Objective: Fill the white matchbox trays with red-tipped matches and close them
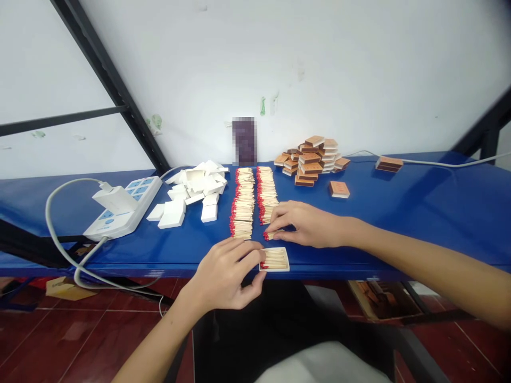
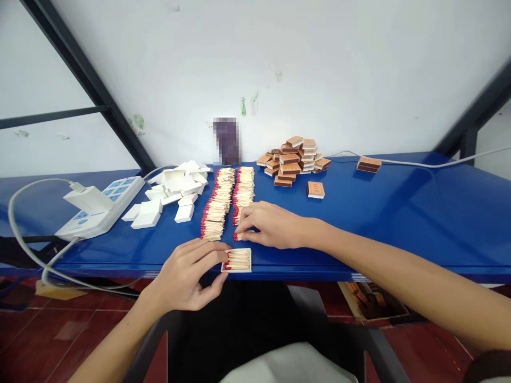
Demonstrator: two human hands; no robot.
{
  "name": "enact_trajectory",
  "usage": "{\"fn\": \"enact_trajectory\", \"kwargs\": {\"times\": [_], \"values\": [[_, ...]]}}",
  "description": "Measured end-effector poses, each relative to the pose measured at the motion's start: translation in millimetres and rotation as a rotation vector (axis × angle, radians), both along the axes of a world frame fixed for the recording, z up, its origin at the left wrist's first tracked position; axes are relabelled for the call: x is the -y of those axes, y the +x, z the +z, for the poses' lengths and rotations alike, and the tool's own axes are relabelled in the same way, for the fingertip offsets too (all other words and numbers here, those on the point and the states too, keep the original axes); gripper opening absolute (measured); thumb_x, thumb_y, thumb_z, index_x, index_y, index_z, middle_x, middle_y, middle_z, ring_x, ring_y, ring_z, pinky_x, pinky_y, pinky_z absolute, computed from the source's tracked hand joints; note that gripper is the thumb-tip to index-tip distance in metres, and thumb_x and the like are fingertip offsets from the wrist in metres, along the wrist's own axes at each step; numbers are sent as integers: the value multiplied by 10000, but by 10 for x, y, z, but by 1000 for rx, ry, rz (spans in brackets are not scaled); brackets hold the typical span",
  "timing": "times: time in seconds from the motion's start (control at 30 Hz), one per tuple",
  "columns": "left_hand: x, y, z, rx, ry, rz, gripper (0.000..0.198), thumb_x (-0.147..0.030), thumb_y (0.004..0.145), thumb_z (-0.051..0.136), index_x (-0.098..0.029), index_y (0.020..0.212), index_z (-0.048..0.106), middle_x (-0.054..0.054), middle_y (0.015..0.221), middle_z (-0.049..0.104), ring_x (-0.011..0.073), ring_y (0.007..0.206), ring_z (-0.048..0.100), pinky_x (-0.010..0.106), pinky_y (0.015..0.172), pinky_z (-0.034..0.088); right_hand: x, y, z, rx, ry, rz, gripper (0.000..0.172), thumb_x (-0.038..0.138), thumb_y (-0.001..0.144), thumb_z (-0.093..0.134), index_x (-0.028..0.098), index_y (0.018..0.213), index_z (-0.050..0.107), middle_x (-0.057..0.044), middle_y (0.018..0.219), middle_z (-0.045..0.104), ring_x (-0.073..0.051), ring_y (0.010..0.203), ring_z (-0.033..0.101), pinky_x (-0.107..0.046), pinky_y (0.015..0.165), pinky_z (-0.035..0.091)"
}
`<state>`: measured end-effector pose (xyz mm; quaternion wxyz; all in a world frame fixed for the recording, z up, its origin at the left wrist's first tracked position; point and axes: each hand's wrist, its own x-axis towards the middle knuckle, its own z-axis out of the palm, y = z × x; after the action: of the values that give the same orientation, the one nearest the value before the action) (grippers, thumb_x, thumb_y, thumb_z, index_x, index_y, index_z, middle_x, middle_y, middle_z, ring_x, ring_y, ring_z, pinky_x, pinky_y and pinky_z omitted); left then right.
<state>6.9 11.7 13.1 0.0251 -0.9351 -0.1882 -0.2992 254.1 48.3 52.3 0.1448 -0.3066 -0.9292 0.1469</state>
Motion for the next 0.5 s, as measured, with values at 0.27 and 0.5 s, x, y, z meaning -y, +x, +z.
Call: {"fn": "enact_trajectory", "kwargs": {"times": [0.27,0.5], "values": [[8,-2,3,-4,-3,6,151,-183,852,580,-180,1001,603,65,983,733,211,864,709,352,763,569,-2,21,-10,57,48,-36,293,345,974,580,189,1190,701,-100,1095,656,-228,995,589,-381,888,427],[13,9,7,12,9,16,234,-188,852,576,-173,1085,593,69,966,735,219,848,715,355,763,574,11,26,12,124,154,75,287,304,1026,482,186,1035,743,-93,1027,647,-204,935,577,-338,814,399]]}}
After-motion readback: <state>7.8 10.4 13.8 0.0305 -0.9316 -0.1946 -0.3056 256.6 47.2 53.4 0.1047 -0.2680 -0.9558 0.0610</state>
